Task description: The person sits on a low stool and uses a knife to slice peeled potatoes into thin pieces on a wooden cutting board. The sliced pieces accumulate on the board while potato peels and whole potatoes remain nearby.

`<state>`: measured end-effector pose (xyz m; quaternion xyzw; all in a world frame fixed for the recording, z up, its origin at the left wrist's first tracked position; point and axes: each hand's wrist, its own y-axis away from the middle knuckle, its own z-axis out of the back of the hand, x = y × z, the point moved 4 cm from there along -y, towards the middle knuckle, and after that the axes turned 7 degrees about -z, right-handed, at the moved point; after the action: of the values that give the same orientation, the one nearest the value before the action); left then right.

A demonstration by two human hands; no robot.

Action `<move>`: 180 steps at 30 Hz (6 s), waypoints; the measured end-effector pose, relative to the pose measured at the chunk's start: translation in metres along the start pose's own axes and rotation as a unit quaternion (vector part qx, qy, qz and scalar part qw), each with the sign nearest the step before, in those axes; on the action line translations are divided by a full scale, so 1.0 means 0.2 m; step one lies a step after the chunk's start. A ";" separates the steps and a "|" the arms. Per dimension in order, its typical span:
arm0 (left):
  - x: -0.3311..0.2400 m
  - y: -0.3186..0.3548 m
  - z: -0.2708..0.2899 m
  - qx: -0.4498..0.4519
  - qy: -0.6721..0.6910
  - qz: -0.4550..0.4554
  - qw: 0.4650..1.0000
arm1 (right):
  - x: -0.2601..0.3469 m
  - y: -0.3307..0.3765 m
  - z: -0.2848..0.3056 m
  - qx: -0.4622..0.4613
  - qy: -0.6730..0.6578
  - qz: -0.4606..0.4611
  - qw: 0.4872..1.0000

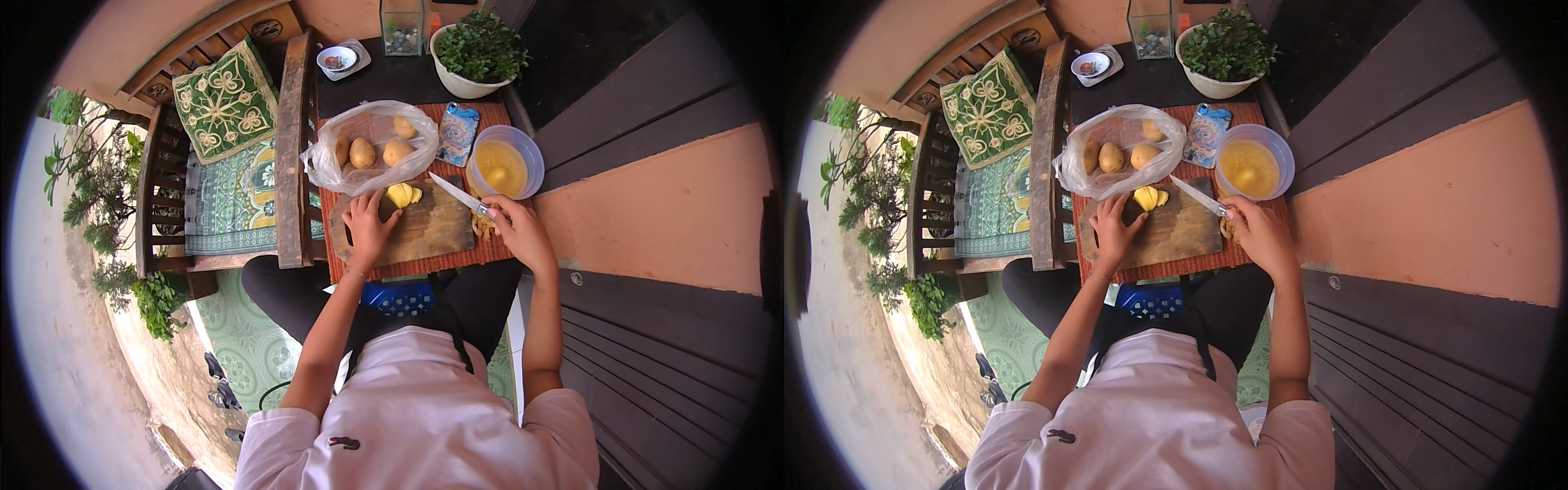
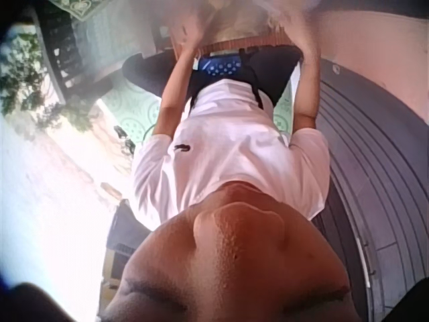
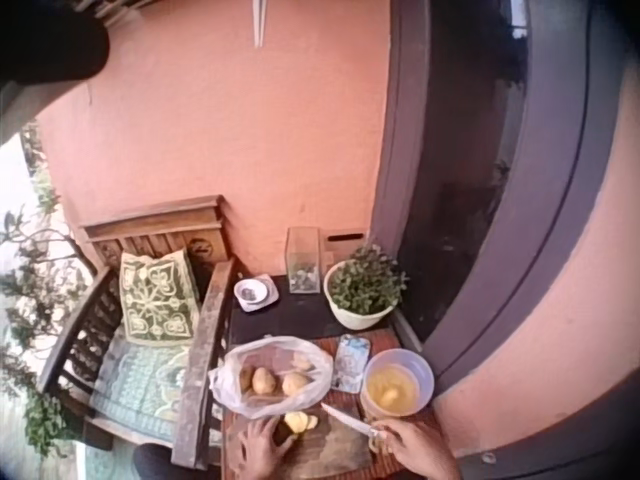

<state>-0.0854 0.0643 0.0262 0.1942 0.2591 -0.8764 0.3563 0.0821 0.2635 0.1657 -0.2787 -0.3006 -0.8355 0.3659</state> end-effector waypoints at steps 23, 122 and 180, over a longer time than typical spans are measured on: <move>-0.05 -0.02 -0.02 -0.041 -0.012 0.013 0.999 | 0.06 -0.09 -0.36 -0.013 0.149 0.084 0.985; -0.04 -0.05 -0.01 -0.047 0.267 0.137 0.953 | -0.07 0.02 -0.50 -0.044 -0.032 0.052 0.997; -0.15 0.27 0.07 -0.015 0.091 -0.107 0.990 | 0.12 -0.06 -0.64 0.040 -0.119 0.098 0.987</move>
<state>-0.0283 0.0392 0.0371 0.2388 0.3231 -0.8841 0.2386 0.0277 0.1687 0.0944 -0.3890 -0.3467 -0.7440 0.4183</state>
